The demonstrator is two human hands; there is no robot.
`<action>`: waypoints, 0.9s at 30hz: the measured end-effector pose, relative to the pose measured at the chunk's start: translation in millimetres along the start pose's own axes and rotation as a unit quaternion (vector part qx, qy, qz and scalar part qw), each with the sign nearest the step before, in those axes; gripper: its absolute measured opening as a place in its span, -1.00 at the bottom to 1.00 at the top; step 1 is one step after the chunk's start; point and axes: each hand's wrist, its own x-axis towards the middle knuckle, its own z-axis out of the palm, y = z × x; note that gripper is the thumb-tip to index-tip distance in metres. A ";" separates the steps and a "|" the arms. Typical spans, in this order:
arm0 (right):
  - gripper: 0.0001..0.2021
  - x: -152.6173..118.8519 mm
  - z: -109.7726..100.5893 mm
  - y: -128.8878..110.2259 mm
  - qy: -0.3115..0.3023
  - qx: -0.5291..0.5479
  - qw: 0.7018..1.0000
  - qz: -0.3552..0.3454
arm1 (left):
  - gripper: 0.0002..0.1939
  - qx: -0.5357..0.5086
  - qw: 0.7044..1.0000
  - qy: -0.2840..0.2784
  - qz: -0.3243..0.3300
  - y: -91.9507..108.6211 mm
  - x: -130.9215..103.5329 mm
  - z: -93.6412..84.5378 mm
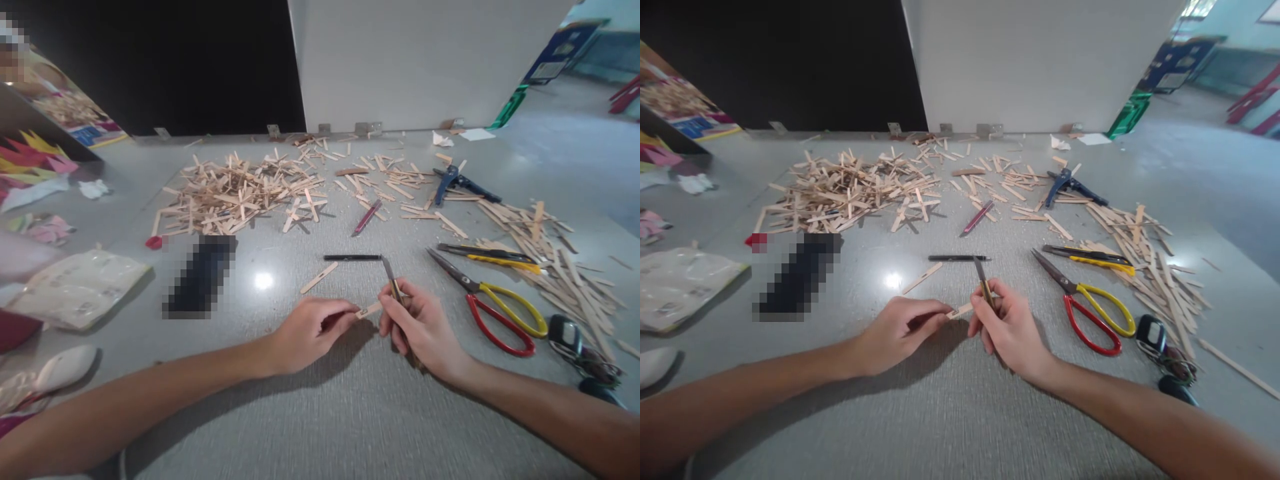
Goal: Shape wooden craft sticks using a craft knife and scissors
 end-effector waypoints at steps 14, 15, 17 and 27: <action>-0.62 -2.9 2.1 5.0 -0.032 -0.021 0.999 -0.006 | -0.75 0.204 0.953 0.109 0.197 -14.0 -6.9 11.6; -0.61 -2.8 2.1 5.0 -0.035 -0.017 0.999 -0.004 | -0.74 0.229 0.946 0.106 0.202 -13.7 -7.6 12.3; -0.60 -2.2 2.1 4.5 -0.038 -0.010 0.999 -0.001 | -0.73 0.277 0.933 0.097 0.209 -12.1 -8.5 12.7; -0.56 1.7 -0.5 0.6 0.003 -0.008 1.000 0.004 | -0.77 0.267 0.936 0.095 0.207 -11.4 -8.3 10.6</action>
